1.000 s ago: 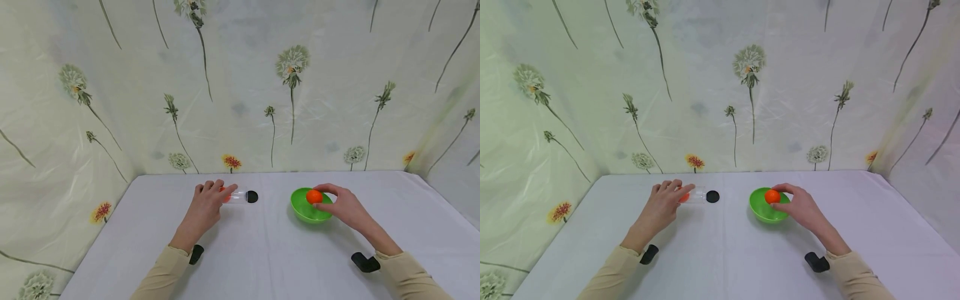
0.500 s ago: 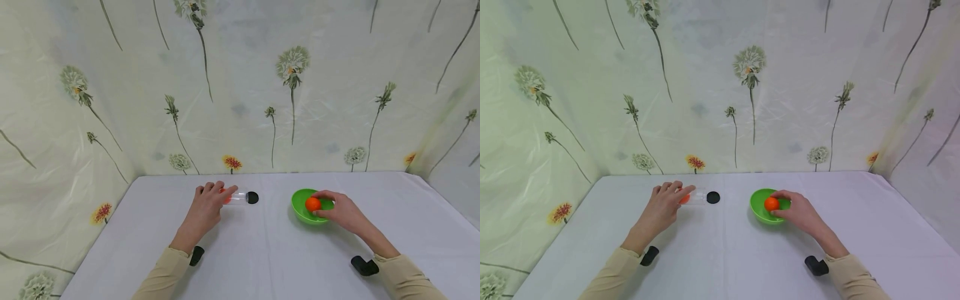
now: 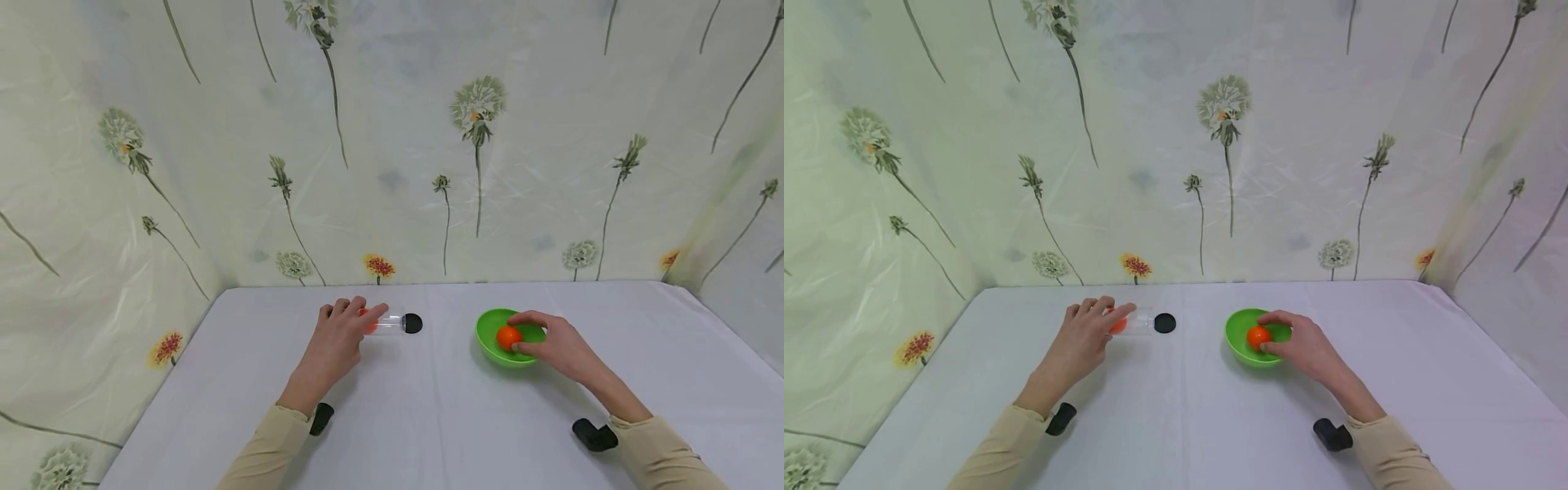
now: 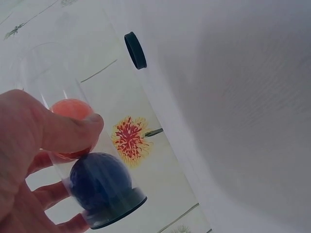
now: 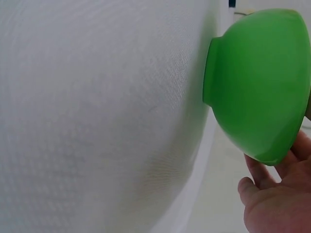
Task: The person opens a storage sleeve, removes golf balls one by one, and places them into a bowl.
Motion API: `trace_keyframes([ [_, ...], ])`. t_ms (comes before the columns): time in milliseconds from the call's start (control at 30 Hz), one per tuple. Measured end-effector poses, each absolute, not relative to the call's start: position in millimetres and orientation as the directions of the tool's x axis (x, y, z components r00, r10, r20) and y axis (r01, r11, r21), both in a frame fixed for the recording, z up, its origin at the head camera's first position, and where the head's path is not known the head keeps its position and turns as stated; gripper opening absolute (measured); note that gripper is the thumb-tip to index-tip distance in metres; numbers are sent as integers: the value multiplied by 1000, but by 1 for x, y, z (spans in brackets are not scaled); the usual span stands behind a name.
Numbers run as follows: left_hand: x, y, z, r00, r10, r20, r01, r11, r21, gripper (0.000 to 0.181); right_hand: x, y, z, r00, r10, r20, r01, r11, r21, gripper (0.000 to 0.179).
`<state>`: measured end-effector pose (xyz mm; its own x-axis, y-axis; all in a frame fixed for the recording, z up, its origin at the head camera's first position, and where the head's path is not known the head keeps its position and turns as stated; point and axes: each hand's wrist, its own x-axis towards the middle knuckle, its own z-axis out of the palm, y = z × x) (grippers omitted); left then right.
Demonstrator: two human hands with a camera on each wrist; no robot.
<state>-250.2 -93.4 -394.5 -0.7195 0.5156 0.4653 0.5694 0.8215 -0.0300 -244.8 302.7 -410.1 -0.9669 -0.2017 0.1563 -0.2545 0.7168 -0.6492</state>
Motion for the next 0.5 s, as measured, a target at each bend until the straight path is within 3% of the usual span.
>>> trace_keyframes([
  [500, -251, -95, -396, -716, 514, 473, 572, 820, -25, 64, -240, 298, -398, -961, -197, 192, -275, 707, -652, 42],
])
